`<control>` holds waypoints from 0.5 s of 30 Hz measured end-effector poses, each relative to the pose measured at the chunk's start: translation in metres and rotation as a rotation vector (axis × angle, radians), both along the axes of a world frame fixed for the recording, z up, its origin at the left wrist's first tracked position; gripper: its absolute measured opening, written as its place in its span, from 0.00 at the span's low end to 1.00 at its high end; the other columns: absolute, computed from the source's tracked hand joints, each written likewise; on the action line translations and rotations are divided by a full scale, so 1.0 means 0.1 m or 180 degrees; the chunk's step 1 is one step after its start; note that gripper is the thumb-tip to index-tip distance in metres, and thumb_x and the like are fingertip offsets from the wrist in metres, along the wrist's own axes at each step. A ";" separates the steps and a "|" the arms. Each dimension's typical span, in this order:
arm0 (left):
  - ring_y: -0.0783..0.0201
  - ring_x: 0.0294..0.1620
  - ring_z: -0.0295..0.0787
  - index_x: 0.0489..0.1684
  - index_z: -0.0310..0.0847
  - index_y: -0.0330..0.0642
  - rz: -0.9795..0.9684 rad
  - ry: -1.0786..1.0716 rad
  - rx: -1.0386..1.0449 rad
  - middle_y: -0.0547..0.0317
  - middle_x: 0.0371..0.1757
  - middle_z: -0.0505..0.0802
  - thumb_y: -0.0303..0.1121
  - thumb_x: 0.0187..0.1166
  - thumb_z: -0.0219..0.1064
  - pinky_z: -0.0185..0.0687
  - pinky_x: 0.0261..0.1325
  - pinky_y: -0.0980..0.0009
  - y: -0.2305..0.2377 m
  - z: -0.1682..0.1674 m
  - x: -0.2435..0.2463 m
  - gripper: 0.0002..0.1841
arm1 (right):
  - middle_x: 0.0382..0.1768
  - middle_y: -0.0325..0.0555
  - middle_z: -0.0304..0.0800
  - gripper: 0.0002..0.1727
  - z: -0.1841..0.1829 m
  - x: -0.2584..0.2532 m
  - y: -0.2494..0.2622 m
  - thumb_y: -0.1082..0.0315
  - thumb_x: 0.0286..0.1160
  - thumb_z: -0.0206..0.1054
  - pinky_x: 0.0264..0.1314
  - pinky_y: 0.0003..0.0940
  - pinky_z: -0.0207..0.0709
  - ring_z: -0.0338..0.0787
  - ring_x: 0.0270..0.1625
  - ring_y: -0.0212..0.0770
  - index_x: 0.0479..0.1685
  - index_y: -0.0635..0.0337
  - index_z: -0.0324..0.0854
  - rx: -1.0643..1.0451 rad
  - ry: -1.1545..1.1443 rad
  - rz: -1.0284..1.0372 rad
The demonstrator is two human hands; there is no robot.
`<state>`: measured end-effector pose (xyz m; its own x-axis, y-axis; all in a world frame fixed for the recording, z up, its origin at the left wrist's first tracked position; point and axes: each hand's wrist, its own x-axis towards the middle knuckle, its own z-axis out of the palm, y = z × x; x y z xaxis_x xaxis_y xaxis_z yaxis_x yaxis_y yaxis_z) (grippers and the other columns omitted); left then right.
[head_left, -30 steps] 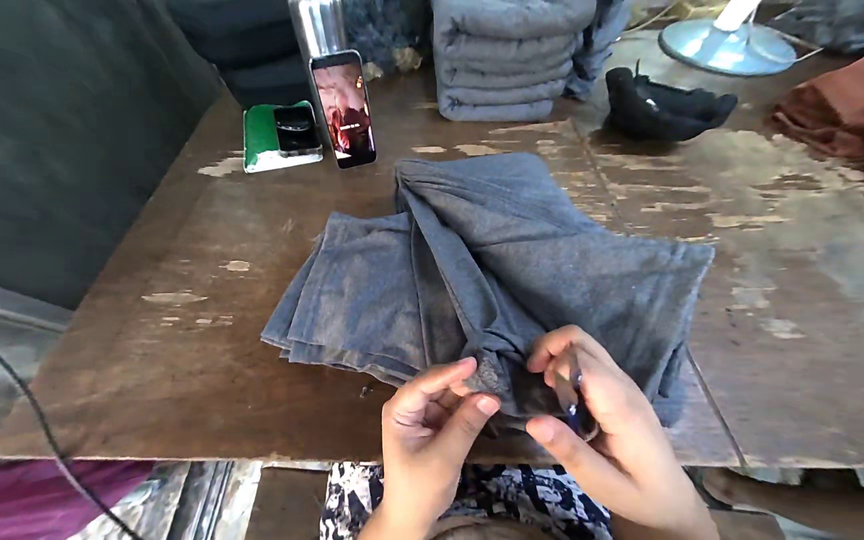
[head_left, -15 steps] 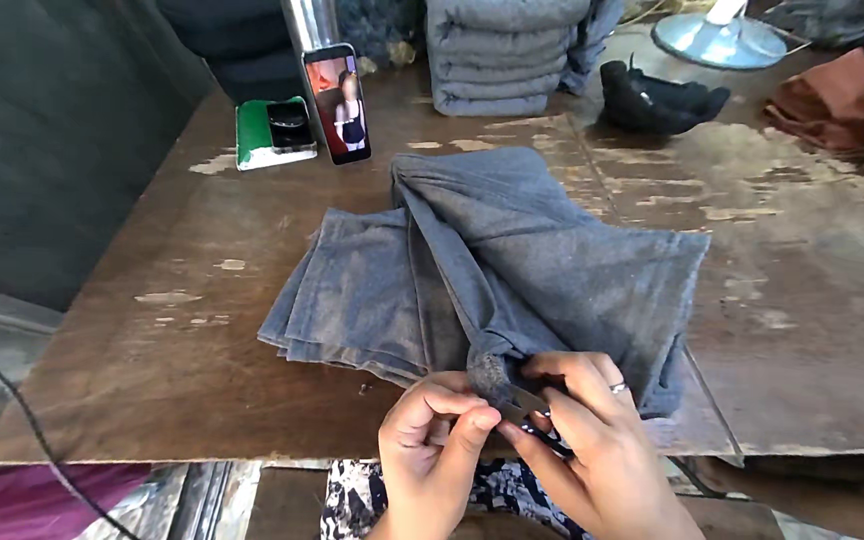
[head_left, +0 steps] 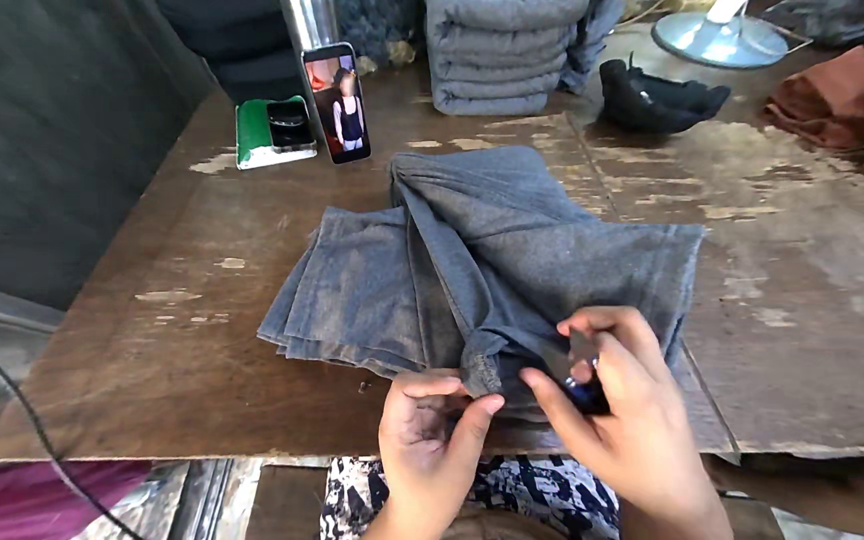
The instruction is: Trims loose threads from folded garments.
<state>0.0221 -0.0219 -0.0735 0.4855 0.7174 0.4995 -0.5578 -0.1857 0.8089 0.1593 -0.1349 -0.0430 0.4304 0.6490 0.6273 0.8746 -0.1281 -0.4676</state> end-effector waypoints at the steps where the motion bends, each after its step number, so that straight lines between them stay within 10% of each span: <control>1: 0.76 0.45 0.93 0.53 0.80 0.48 0.0002 0.0030 0.0063 0.68 0.49 0.94 0.21 0.73 0.75 0.91 0.52 0.78 0.00 0.00 -0.02 0.16 | 0.47 0.54 0.82 0.18 0.01 0.04 0.01 0.56 0.77 0.68 0.44 0.21 0.73 0.79 0.42 0.34 0.44 0.65 0.79 -0.0099 -0.0052 -0.0064; 11: 0.73 0.49 0.93 0.52 0.82 0.45 -0.0136 0.0360 0.0942 0.64 0.47 0.95 0.25 0.77 0.74 0.90 0.54 0.78 0.12 -0.08 -0.17 0.11 | 0.39 0.35 0.92 0.04 0.06 0.30 -0.23 0.71 0.73 0.62 0.42 0.14 0.77 0.87 0.40 0.21 0.41 0.54 0.74 0.0768 0.0741 0.0740; 15: 0.71 0.46 0.94 0.46 0.84 0.42 -0.0445 0.0738 0.1000 0.61 0.45 0.96 0.25 0.75 0.75 0.92 0.52 0.77 0.19 -0.10 -0.27 0.08 | 0.33 0.41 0.84 0.11 0.01 0.34 -0.38 0.60 0.79 0.57 0.42 0.27 0.72 0.80 0.38 0.32 0.39 0.58 0.77 -0.0289 0.0248 0.0540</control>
<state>-0.0047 -0.0034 -0.0833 0.6930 0.4666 0.5496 -0.4048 -0.3789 0.8322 0.1930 -0.1732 -0.0425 0.3551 0.7687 0.5319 0.8489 -0.0268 -0.5279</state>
